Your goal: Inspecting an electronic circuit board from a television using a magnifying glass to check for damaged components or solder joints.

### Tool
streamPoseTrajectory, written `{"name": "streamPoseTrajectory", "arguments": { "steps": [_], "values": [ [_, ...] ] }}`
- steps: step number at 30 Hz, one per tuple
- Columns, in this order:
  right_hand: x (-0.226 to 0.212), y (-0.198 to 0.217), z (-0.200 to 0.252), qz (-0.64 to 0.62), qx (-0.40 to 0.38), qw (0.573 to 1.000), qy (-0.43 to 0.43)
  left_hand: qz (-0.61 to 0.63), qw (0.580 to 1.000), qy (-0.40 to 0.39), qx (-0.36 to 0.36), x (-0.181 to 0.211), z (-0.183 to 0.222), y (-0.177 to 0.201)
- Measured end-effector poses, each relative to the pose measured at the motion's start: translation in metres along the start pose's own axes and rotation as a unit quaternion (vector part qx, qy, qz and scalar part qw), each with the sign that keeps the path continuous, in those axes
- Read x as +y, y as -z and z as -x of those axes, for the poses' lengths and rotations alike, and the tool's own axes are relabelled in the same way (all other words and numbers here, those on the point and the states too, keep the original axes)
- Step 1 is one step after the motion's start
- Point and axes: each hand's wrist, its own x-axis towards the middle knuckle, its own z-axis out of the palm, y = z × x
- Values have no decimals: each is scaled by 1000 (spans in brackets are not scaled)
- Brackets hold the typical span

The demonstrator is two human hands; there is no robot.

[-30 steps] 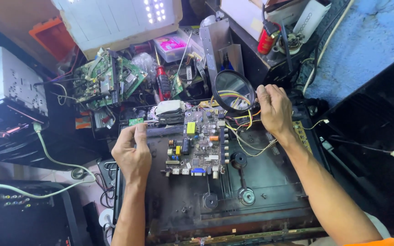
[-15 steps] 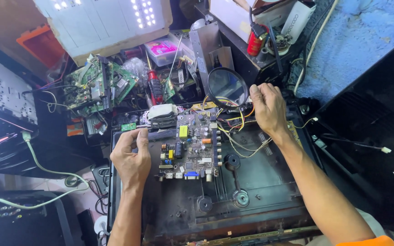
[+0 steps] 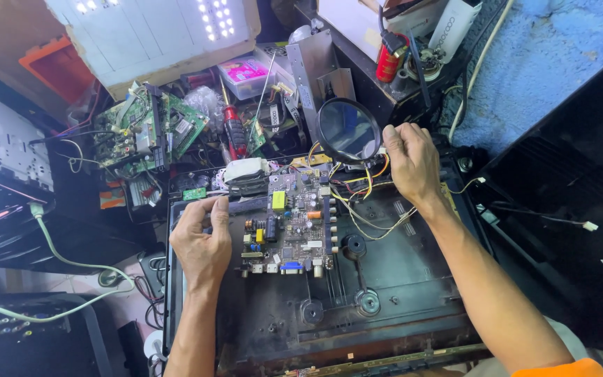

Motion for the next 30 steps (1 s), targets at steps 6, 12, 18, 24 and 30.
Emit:
{"name": "streamPoseTrajectory", "arguments": {
  "steps": [6, 12, 18, 24, 30],
  "values": [
    [-16, 6, 4, -4, -11, 999, 32, 5, 1000, 6, -15, 1, 1, 2],
    [-19, 0, 5, 23, -30, 994, 101, -4, 1000, 3, -30, 3, 1, 2],
    [-7, -5, 3, 20, -54, 991, 121, 7, 993, -7, -120, 12, 6, 0],
    [-12, -5, 5, 32, -49, 988, 143, -14, 987, -51, -153, 16, 4, 3],
    [-17, -5, 4, 76, -51, 978, 189, -15, 985, -76, -157, 18, 3, 4]
  ]
}}
